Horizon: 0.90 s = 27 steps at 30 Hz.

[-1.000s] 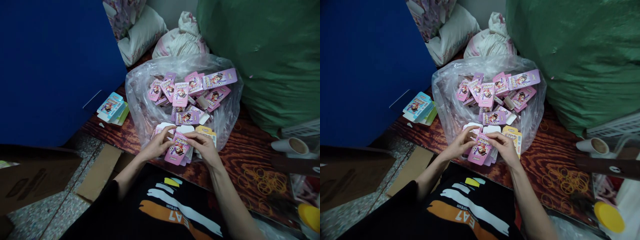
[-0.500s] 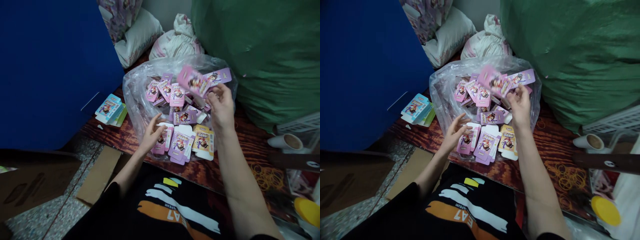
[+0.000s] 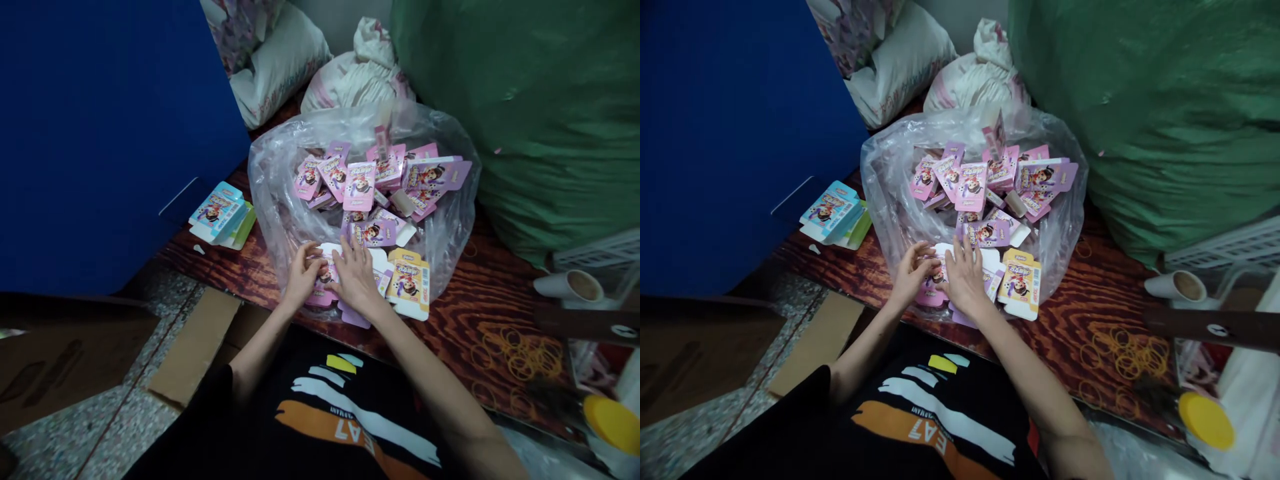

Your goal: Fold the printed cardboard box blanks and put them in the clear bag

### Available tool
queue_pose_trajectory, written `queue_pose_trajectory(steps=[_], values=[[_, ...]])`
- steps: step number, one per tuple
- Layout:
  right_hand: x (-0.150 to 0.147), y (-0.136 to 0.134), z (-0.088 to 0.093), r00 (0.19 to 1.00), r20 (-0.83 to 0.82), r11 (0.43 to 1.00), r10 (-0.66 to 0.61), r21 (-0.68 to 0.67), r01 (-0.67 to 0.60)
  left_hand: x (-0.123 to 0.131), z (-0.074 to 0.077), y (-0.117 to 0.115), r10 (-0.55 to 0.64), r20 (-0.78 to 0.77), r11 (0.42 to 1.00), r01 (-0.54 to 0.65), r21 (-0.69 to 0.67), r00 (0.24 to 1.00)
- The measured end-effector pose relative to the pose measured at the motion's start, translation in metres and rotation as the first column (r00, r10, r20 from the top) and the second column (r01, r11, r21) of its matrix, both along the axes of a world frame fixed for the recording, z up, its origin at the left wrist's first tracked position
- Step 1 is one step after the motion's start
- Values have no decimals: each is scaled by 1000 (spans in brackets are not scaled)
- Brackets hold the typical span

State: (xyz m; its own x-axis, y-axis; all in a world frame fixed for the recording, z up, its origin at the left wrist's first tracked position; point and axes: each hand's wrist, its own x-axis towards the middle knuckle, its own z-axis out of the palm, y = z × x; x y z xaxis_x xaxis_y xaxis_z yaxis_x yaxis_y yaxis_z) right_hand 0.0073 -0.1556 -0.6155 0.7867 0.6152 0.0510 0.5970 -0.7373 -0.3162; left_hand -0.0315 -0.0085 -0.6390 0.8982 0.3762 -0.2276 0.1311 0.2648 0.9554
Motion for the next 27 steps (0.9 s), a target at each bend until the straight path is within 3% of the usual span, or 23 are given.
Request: queue_pose_trajectory(steps=[3,7,9,11,12,14,16,17,19,22,24,27], values=[[10,11,-8,999,-8,999,35,2,-35,-3,-3,1,100,45,993,-103,57,994],[13,5,-2,1000,15,982,9,189,-12,-10,7,15,100,101,975,-117,186,990],[12,-1,14,1000,26,941,-12,339,3,-13,17,24,5,121,979,-29,200,993],[9,-7,34,1000,20,879,13,477,-21,-15,28,31,-233,106,969,222,105,967],[7,-9,45,999,1,848,49,528,-42,-17,32,33,-384,102,923,383,22,918],[3,-12,64,985,-74,796,153,600,-78,-18,36,32,-625,142,752,641,-153,767],[1,-15,76,951,-181,757,251,649,-76,-19,36,25,-729,206,600,755,-265,652],[0,-16,79,928,-240,742,286,668,-56,-19,35,20,-747,222,563,774,-290,627],[1,-20,78,889,-349,716,298,698,34,-18,34,8,-737,189,582,752,-311,649],[0,-28,65,872,-448,619,200,747,242,-15,38,-4,-630,88,719,622,-311,772],[-3,-33,54,863,-488,535,131,768,352,-13,41,-7,-562,65,775,553,-307,824],[-8,-36,42,811,-568,504,139,746,436,-11,40,-8,-516,68,811,513,-280,854]])
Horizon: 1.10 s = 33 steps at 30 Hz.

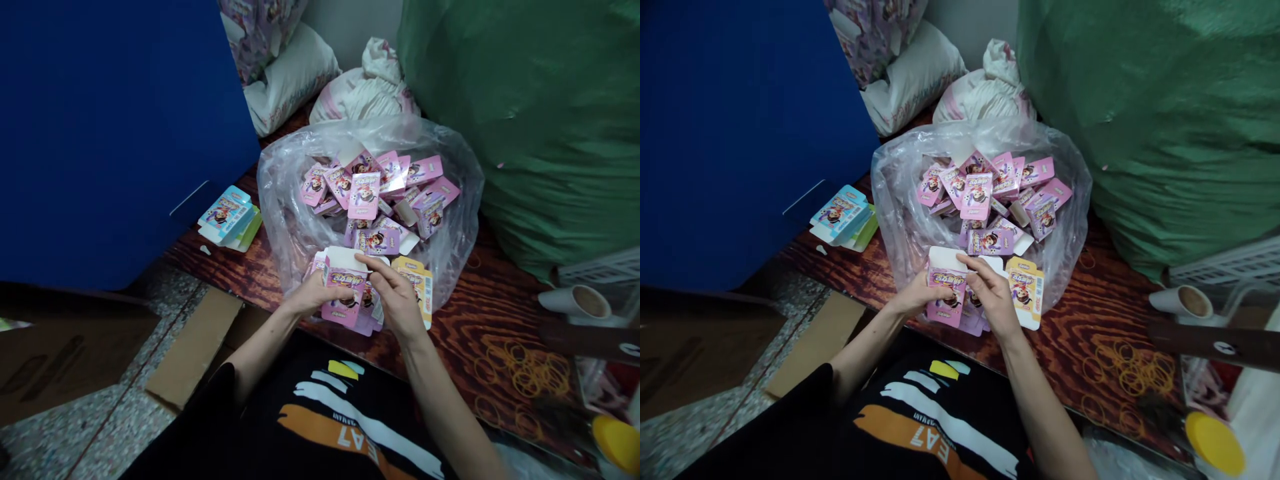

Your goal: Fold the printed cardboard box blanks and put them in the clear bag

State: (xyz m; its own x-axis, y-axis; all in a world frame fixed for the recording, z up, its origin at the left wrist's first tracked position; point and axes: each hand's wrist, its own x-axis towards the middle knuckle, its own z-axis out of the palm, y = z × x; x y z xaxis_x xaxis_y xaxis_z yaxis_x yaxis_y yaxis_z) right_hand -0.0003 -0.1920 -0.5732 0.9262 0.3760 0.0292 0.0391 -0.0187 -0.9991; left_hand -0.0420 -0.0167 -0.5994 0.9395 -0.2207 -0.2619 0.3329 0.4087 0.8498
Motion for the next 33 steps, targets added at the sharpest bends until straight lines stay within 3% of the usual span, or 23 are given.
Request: queue_pose_trajectory(steps=[6,11,14,17,21,24,26,29,33], values=[[0,0,-1,994,-104,996,-42,78,50,2,-10,-2,-74,32,996,72,58,997],[-3,0,4,995,99,996,9,-85,-1,4,-9,-13,51,82,997,-56,51,995],[-1,-1,6,976,215,983,-31,-168,68,3,-6,-17,53,59,998,-54,22,997],[1,-2,4,954,235,964,-186,-145,224,0,-1,-15,111,91,992,-116,49,990],[3,-4,0,944,98,947,-316,-29,320,-9,9,-9,181,249,956,-230,180,951],[5,-8,0,944,86,947,-320,-9,321,-14,16,-3,71,398,893,-236,383,915],[8,-12,2,965,118,968,-233,-62,241,-15,19,2,-27,434,861,-200,468,900],[10,-15,6,983,143,985,-112,-115,129,-13,21,6,-91,385,899,-90,428,919],[11,-15,13,980,131,984,-152,-70,162,-10,21,3,-31,266,958,-47,282,964]])
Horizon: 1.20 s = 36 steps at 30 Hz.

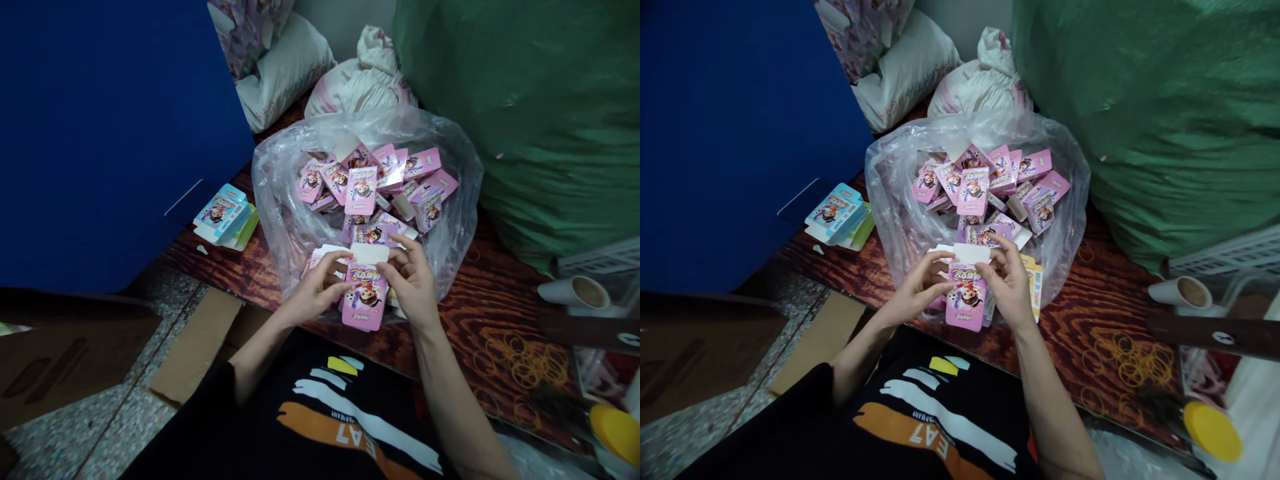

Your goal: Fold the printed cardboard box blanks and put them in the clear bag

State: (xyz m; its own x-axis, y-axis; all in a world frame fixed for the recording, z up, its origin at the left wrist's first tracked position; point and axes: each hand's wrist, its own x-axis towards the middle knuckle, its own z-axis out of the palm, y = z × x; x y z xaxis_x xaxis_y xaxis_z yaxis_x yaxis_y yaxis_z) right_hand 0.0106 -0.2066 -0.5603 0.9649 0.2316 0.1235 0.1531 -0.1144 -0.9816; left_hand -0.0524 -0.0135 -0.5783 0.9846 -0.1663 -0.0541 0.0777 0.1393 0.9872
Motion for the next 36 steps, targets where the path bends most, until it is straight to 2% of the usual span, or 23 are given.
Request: queue_pose_trajectory(steps=[3,6,8,11,14,19,21,27,30,33,36], values=[[1,-2,4,996,25,992,88,-98,-85,0,-1,-1,36,-31,999,-37,-29,999],[1,-5,3,982,23,979,189,-83,-187,-1,-1,1,12,12,997,-13,81,1000],[1,-6,-1,982,-18,981,190,-32,-191,-2,-2,3,-19,47,984,10,176,999],[0,-4,-7,988,-77,990,132,-44,-135,-3,-2,5,-69,73,964,48,262,995],[1,-4,-5,991,-76,990,106,-82,-112,-3,-4,5,-91,62,962,71,265,994],[5,-7,7,961,-16,954,275,-119,-275,-4,-9,5,-57,40,974,47,219,998],[5,-8,9,957,-26,948,288,-134,-289,-4,-10,5,-48,12,981,45,188,999],[1,-1,-4,981,-129,987,144,-59,-153,-2,-8,4,-70,-64,995,74,62,996],[-9,8,-16,995,-100,1000,-6,9,7,-1,-8,1,-50,-64,997,53,61,997],[-29,17,-26,975,-2,971,-224,85,223,-1,-8,-1,-40,-52,998,43,45,998],[-49,22,-30,947,68,946,-315,106,307,-3,-9,-1,-70,-60,997,71,17,996]])
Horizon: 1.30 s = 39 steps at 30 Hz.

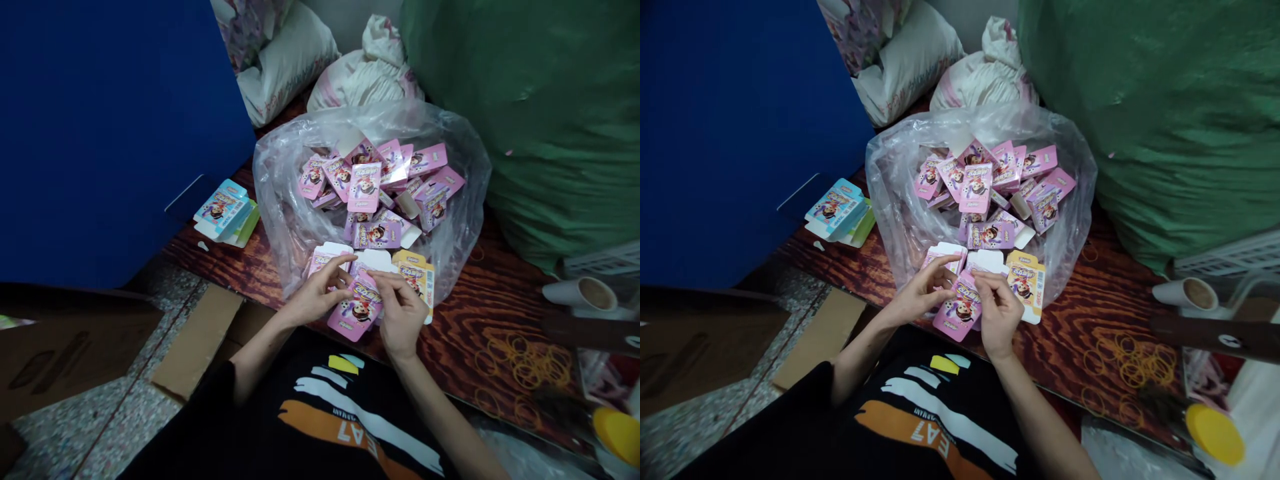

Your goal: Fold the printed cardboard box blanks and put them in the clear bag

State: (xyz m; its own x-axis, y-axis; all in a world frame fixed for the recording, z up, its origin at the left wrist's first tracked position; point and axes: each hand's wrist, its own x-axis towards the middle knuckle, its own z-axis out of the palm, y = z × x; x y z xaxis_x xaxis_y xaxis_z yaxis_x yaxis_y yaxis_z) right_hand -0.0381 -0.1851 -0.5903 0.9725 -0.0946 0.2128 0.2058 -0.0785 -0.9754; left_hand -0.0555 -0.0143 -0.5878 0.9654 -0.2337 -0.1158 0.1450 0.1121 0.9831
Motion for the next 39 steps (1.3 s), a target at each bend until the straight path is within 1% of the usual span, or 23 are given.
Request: queue_pose_trajectory(steps=[2,4,6,8,10,13,15,18,20,21,24,26,27,29,32,36,39], values=[[-7,-2,1,1000,14,999,21,-31,-21,-1,0,1,-27,-10,1000,27,-15,1000],[-7,-8,3,997,-30,997,75,-34,-76,-1,2,2,-58,6,998,58,7,998],[-1,-16,5,976,-147,987,162,20,-161,-2,5,3,-90,50,993,85,83,995],[8,-25,6,921,-288,965,262,99,-244,-2,8,4,-124,97,977,104,185,988],[14,-32,5,864,-381,944,328,141,-297,-4,10,5,-167,127,957,130,259,978],[17,-37,4,838,-422,938,346,131,-321,-5,11,5,-239,124,940,197,280,963],[15,-36,5,849,-416,944,327,101,-315,-5,10,3,-260,76,942,235,240,963],[11,-33,10,899,-340,954,275,-16,-298,-5,9,-2,-235,-57,964,240,110,970],[10,-33,14,923,-269,947,275,-90,-308,-5,9,-5,-213,-133,976,216,8,968],[11,-33,16,924,-251,941,290,-102,-323,-5,9,-6,-205,-157,979,203,-32,966],[15,-35,16,883,-306,922,356,-38,-385,-5,9,-7,-173,-192,982,154,-108,966],[17,-36,13,859,-361,923,365,20,-384,-4,7,-8,-136,-204,985,110,-136,969],[17,-36,12,859,-373,931,350,33,-365,-3,5,-8,-112,-208,986,82,-148,972],[14,-36,9,883,-370,951,289,9,-308,0,1,-10,-57,-213,986,21,-166,975],[8,-37,10,917,-331,960,222,-90,-265,3,-4,-14,-3,-211,985,-33,-167,977],[-1,-39,15,948,-213,938,238,-203,-281,4,-2,-17,12,-161,996,-26,-85,987],[-6,-40,16,949,-164,933,269,-201,-299,2,1,-16,21,-103,1000,-23,-16,994]])
